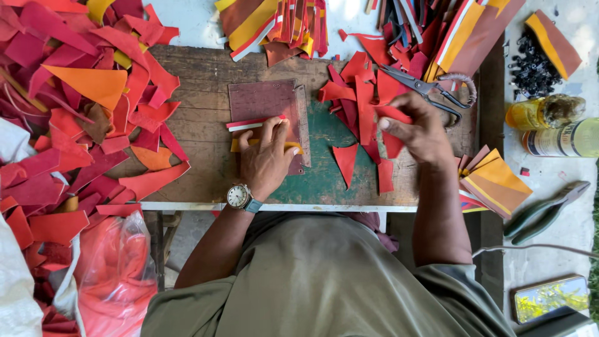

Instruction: The person assembles small craft items by layering colored foam pieces on a board. They use scissors to trim edges and arrange the pieces into a pattern, then place the finished unit into a stack.

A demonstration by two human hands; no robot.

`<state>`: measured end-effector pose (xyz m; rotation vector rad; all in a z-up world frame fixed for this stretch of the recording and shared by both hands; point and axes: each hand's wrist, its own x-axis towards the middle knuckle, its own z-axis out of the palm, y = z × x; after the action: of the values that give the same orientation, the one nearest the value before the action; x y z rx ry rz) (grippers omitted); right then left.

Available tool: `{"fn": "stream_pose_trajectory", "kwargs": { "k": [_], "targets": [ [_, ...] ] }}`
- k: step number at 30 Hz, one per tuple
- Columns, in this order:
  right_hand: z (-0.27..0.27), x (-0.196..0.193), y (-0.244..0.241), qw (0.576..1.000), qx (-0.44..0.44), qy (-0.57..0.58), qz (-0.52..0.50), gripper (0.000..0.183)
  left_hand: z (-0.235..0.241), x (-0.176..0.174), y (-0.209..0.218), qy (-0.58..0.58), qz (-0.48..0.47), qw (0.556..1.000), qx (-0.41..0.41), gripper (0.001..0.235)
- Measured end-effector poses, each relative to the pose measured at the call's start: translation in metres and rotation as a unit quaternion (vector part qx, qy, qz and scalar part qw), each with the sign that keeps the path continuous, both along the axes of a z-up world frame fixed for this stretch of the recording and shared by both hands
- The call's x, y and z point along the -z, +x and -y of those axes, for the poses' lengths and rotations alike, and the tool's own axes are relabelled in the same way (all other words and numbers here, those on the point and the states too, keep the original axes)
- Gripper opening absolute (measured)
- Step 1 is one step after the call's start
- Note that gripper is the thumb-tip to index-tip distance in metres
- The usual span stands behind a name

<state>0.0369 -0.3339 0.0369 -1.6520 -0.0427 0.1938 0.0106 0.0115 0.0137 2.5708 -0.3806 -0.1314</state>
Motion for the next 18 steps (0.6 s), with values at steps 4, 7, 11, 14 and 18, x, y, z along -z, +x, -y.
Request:
{"fn": "stream_pose_trajectory", "kwargs": {
  "k": [4,7,11,14,18],
  "targets": [
    [-0.043,0.031,0.02,0.985,-0.046,0.108,-0.126,0.018,0.0,0.001,0.0,-0.012,0.024,1.0,-0.002,0.065],
    [-0.078,0.037,0.038,0.942,-0.06,0.168,-0.284,0.031,-0.001,0.001,-0.001,-0.015,0.024,1.0,-0.005,0.064],
    [-0.109,0.024,0.062,0.953,-0.182,-0.049,-0.236,0.033,-0.001,0.004,-0.001,-0.028,-0.01,1.0,-0.006,0.067],
    [-0.124,0.013,0.069,0.933,-0.194,-0.259,-0.156,0.031,-0.002,0.006,0.0,-0.039,-0.016,0.999,-0.003,0.067],
    [-0.13,0.008,0.075,0.946,-0.164,-0.261,-0.103,0.028,-0.002,0.009,-0.001,-0.044,-0.008,0.999,-0.001,0.066]
  ]
}}
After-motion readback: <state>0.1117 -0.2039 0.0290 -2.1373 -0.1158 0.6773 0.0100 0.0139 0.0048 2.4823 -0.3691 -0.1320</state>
